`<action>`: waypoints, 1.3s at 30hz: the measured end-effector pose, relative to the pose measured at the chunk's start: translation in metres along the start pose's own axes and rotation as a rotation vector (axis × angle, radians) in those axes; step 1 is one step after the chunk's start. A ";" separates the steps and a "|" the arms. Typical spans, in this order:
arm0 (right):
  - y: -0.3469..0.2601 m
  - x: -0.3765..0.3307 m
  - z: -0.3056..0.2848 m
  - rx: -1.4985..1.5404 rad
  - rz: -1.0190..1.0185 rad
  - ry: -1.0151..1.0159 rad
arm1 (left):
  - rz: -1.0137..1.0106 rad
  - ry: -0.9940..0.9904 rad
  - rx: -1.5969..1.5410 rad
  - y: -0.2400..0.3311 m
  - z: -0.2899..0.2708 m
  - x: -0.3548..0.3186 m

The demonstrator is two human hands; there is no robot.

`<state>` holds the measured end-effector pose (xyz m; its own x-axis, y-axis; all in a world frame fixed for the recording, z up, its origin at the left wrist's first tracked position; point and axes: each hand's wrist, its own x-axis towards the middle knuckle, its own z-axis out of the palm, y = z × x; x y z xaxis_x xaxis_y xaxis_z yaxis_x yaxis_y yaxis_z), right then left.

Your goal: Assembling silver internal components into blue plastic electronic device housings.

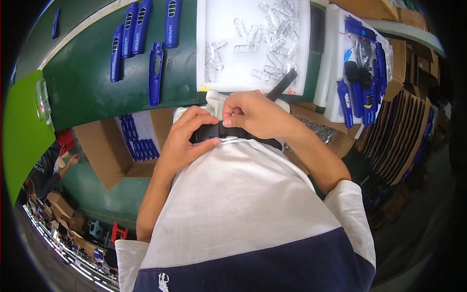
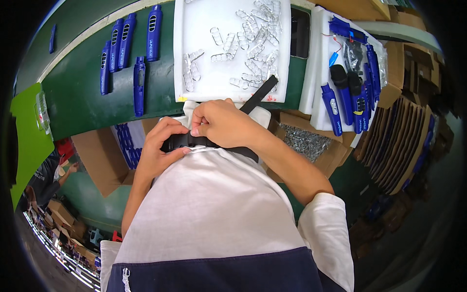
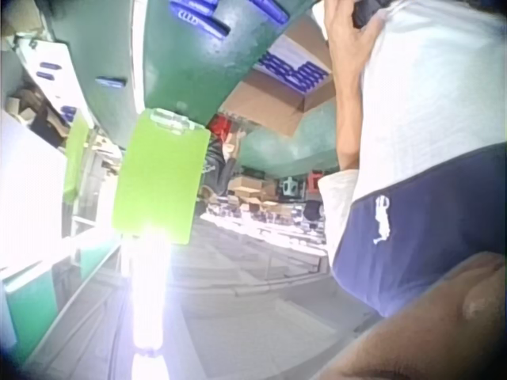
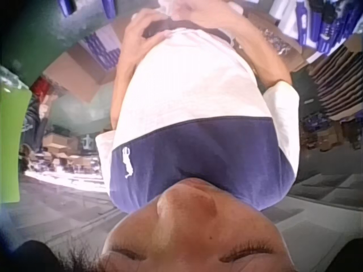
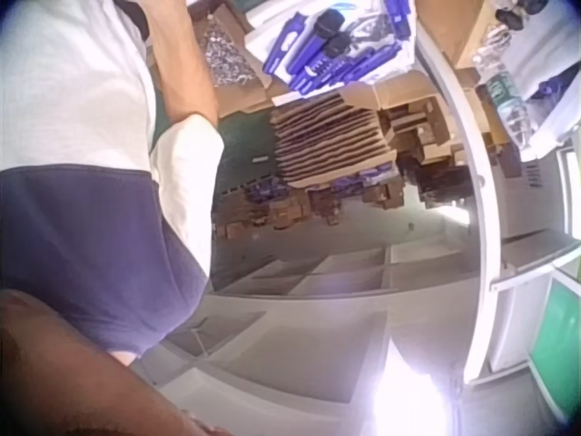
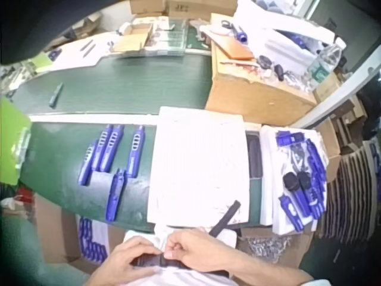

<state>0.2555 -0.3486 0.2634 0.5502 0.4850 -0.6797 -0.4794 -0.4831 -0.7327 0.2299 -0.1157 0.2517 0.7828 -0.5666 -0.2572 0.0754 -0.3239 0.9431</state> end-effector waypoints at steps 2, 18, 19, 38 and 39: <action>0.003 0.005 0.003 0.067 0.000 0.051 | -0.029 -0.023 -0.033 -0.005 -0.004 0.002; 0.040 -0.014 0.011 -0.453 -0.364 0.911 | -0.072 -0.370 0.042 -0.012 -0.012 0.054; 0.041 -0.031 0.016 -0.451 -0.365 0.912 | -0.072 -0.370 0.045 -0.013 -0.012 0.053; 0.043 -0.082 0.021 -0.125 -0.103 0.414 | -0.013 -0.208 -0.149 -0.023 0.000 0.042; 0.052 -0.080 0.024 -0.103 -0.109 0.427 | 0.008 -0.189 -0.134 -0.024 0.000 0.040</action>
<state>0.1701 -0.3947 0.2788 0.8370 0.2030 -0.5081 -0.3442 -0.5264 -0.7774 0.2595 -0.1310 0.2185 0.6553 -0.7043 -0.2729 0.1608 -0.2229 0.9615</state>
